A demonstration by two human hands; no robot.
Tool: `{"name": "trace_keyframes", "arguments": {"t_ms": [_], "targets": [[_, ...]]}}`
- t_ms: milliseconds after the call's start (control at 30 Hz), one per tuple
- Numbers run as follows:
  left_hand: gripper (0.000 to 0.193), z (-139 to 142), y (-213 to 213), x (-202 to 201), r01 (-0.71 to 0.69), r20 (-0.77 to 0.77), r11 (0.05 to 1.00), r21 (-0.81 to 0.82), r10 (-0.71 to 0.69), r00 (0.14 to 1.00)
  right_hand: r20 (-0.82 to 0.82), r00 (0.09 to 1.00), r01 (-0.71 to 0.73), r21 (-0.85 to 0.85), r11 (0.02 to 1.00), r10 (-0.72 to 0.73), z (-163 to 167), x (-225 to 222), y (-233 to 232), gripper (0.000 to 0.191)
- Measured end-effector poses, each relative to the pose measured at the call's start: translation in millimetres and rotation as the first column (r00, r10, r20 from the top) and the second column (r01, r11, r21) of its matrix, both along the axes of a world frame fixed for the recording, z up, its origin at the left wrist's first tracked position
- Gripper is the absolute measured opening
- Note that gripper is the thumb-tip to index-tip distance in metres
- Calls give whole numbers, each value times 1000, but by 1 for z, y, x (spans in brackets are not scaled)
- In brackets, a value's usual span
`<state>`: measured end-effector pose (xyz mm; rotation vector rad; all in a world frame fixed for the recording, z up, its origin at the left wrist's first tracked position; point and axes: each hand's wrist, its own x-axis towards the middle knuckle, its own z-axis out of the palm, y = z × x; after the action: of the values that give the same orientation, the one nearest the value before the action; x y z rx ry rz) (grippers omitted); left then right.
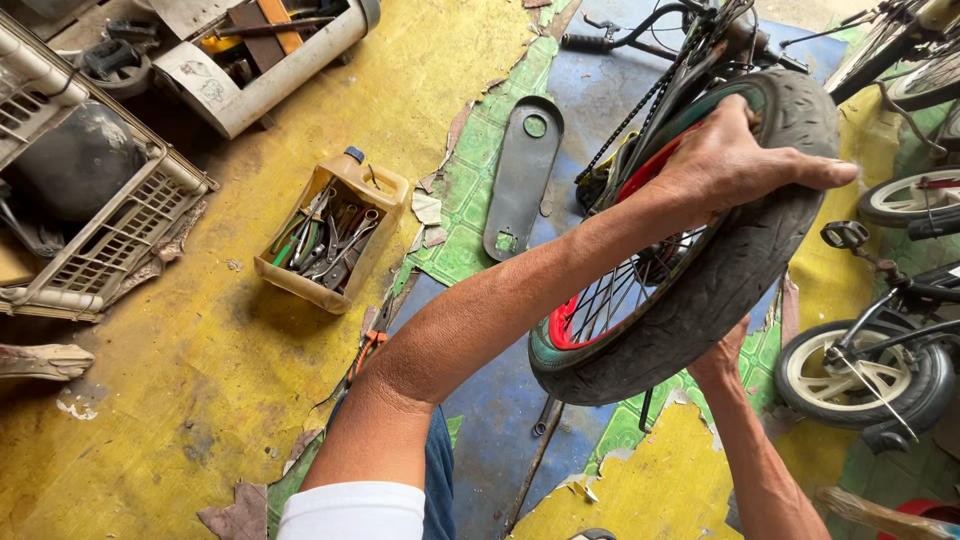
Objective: The person removes the rear wheel from a bicycle using a screwdriver and wrench, then detaches the chain from the frame using pliers. The wheel is placed on the floor and the chain is laid out on a green mat.
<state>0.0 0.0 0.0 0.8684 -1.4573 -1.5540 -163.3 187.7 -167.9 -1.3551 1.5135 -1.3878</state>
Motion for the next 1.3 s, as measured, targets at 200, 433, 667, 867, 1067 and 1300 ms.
{"name": "trace_keyframes", "arguments": {"t_ms": [200, 433, 667, 867, 1067, 1300], "targets": [[134, 18, 5, 28, 4, 45, 997, 79, -8, 999, 411, 910, 39, 22, 999, -45, -22, -11, -3, 10], [131, 17, 13, 31, -14, 93, 999, -34, 17, 996, 349, 936, 53, 1, 999, -50, -29, -12, -5, 10], [118, 11, 0, 36, 11, -14, 997, 70, -10, 1000, 406, 913, 58, -17, 998, -47, -30, -6, -4, 9], [119, 11, -5, 29, 30, 59, 996, 81, -35, 998, 331, 941, 82, -7, 997, -75, -30, -10, -4, 10], [125, 13, 10, 17, -57, 93, 985, -165, 73, 993, 154, 977, 153, 0, 988, -151, -27, 3, -3, 15], [70, 15, -29, 45, 150, -189, 972, 178, -116, 975, -10, 961, 277, 54, 959, -277, -6, 20, -14, 22]]}}
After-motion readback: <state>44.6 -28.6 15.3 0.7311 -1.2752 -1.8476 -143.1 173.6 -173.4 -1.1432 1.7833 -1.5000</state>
